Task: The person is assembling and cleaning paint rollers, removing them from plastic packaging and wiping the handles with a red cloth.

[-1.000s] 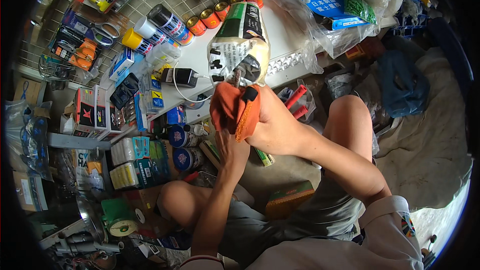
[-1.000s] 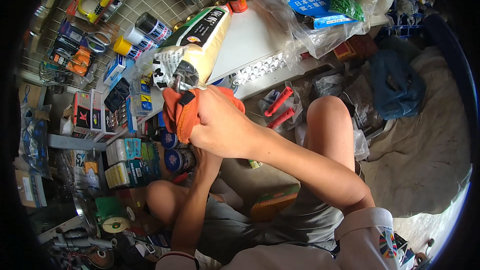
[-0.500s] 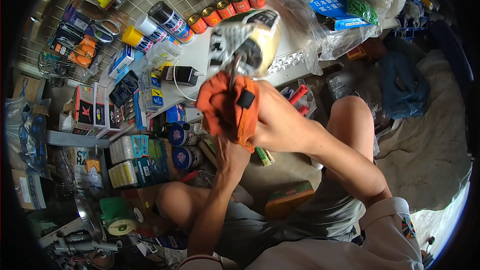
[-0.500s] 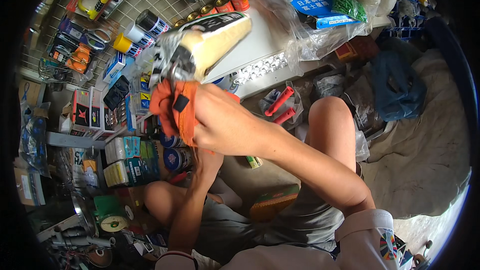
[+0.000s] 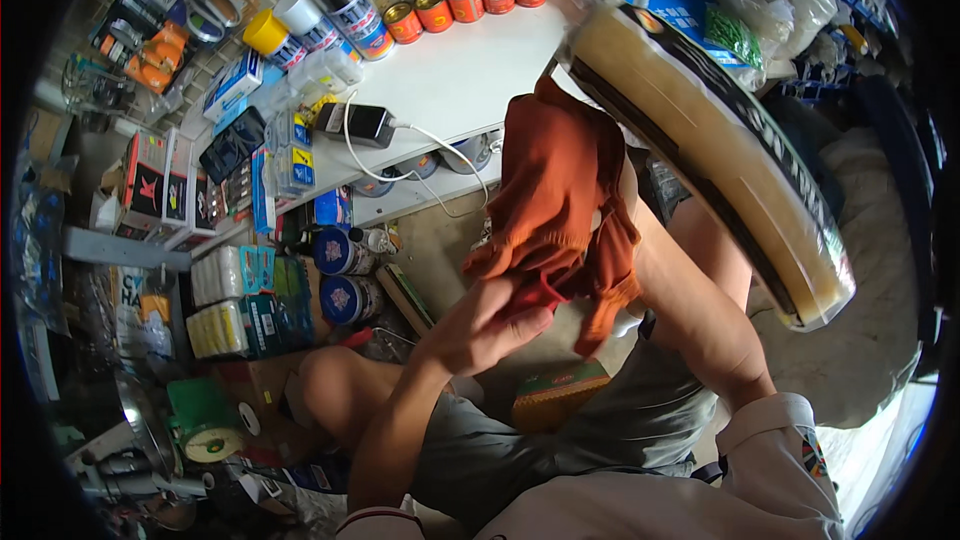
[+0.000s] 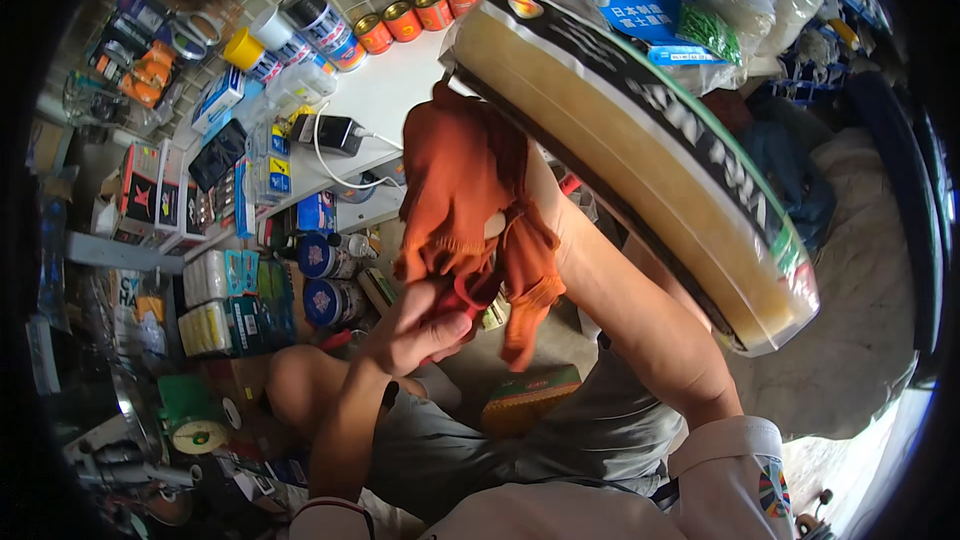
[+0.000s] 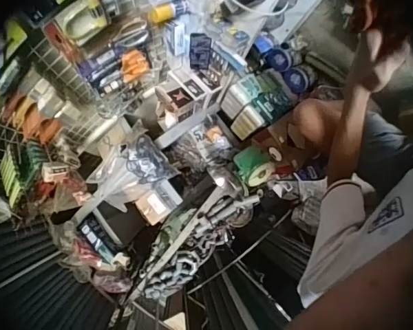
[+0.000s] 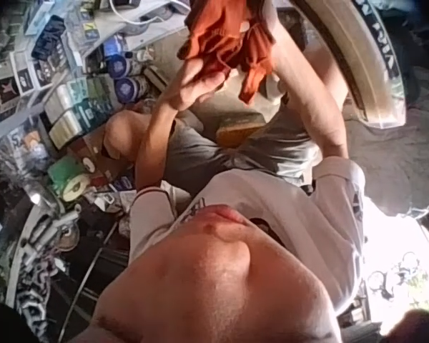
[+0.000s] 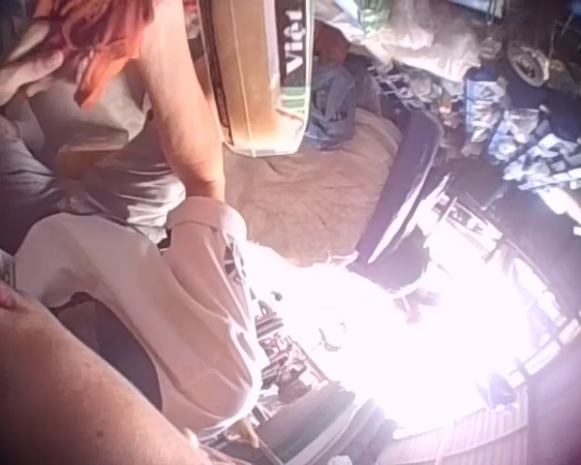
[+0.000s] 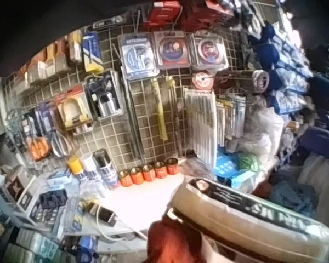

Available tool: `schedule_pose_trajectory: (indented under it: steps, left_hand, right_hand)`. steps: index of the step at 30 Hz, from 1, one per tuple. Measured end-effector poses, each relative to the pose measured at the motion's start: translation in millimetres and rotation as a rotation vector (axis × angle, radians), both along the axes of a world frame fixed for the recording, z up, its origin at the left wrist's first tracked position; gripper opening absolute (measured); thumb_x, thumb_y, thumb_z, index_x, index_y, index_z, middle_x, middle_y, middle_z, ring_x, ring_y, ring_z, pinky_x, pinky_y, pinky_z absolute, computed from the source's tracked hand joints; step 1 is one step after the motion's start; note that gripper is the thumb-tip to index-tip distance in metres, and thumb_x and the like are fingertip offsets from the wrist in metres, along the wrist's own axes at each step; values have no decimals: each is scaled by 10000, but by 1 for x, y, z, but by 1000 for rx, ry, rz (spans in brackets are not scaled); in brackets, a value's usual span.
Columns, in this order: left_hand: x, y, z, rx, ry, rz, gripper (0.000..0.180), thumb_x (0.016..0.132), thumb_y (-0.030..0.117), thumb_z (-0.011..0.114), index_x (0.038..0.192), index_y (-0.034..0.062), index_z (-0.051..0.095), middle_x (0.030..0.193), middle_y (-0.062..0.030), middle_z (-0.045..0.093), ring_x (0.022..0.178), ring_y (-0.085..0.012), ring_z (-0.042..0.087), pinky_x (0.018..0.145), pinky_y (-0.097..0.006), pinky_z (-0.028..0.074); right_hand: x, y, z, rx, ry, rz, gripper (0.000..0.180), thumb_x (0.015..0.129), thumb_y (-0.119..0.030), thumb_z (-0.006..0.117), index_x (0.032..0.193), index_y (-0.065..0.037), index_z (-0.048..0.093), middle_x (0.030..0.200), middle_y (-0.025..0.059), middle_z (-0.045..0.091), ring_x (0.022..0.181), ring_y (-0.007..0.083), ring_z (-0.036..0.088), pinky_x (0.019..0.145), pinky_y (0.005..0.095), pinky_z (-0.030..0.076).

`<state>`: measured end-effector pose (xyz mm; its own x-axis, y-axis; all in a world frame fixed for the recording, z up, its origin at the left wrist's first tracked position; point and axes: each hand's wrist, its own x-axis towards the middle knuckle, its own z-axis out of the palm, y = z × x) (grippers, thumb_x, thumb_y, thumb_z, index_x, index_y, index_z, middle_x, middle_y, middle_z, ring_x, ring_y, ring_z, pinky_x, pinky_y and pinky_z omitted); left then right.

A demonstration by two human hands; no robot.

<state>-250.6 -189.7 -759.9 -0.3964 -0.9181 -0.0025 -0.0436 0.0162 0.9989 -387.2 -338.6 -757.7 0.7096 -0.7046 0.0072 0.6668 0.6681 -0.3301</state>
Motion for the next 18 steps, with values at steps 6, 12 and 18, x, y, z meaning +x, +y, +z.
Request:
schedule_pose_trajectory:
  steps: [6, 12, 18]
  left_hand:
    - [-8, -13, -12, -212, -379, 490, 308, 1007, 297, 560, 1072, -2, 589, 764, -118, 644, 614, -232, 606, 667, -394, 510]
    - [-9, -6, -16, 19, -459, 469, 323, 982, 297, 565, 1091, -5, 603, 868, -240, 677, 848, -419, 662, 756, -464, 510]
    - [-1, 11, 9, 257, 63, 347, 260, 1005, 268, 569, 1009, 9, 593, 742, -68, 587, 585, -153, 535, 546, -324, 425]
  right_hand:
    - [9, 9, -7, -632, 752, -218, 127, 1008, -110, 498, 1026, -29, 593, 964, 70, 654, 803, 164, 634, 756, 308, 536]
    - [21, 6, -36, -420, 795, -129, 222, 950, -196, 558, 882, 8, 613, 695, 105, 652, 673, 259, 657, 641, 384, 515]
    - [10, 28, 32, -154, 339, 212, 306, 1049, -327, 461, 1073, -56, 600, 955, 105, 689, 826, 214, 693, 762, 349, 596]
